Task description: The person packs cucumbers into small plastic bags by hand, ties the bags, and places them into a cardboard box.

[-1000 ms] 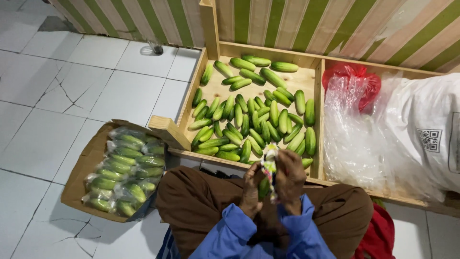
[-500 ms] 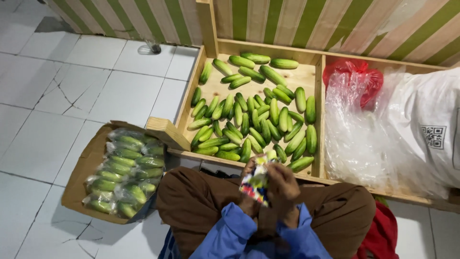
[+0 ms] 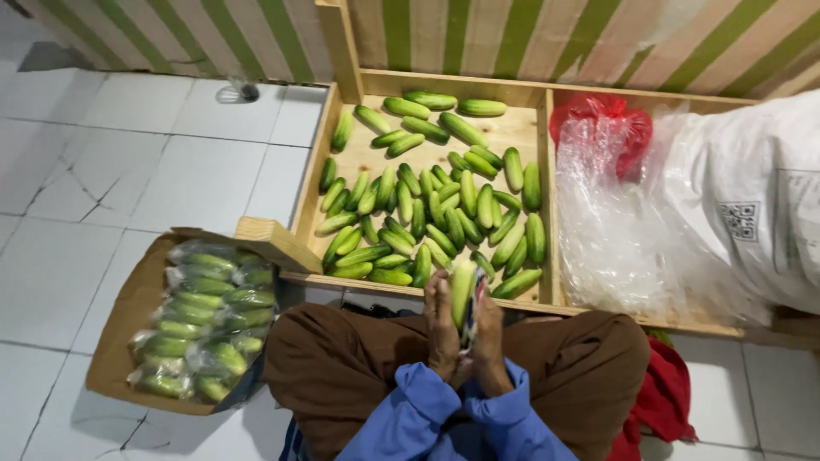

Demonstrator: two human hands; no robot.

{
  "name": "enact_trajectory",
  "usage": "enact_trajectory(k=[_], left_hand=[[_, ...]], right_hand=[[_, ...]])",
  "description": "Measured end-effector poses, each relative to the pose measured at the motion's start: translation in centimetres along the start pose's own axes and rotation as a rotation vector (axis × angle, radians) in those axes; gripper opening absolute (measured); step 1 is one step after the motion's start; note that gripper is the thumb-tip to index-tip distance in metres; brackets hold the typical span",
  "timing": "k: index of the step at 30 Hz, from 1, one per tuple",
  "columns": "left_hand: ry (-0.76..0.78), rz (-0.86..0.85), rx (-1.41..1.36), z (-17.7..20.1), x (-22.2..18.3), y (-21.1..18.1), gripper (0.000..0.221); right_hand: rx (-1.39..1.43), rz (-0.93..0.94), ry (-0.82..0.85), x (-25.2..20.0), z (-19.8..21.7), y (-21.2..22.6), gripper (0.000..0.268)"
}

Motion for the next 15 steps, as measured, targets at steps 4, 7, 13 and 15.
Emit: enact_trajectory(k=[4,7,13,15], left_hand=[[0.466,-0.436,2.109,7.9,-1.4,19.3,0.058],[0.608,-0.541,1.641,4.7,1.9,15.1,0.046],[0.055,0.214,0.383,-2.8,1.3,-3.6,0.075],[-0.036,0.397,0.307,-2.8,0.3,-5.2,0.084]], right_hand=[[-0.061,-0.021,0.165,-1.5,0.2,-2.1,0.026],[-0.255,0.067,0.244,-1.7,0.5,-2.7,0.020],[-0.760,0.493,0.397,-2.1,0.9,-4.3,0.021],[-0.904,0.603,0.432,-2.2,1.3,-4.9,0.021]])
Point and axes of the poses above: each hand's wrist, its own x-axis towards the middle knuckle, its own z-axis out of the back of the hand, y = z × x, the point moved 5 cm from there along x, towards the middle knuckle, and after that the axes turned 4 degrees about -y, right-handed, at the moved point
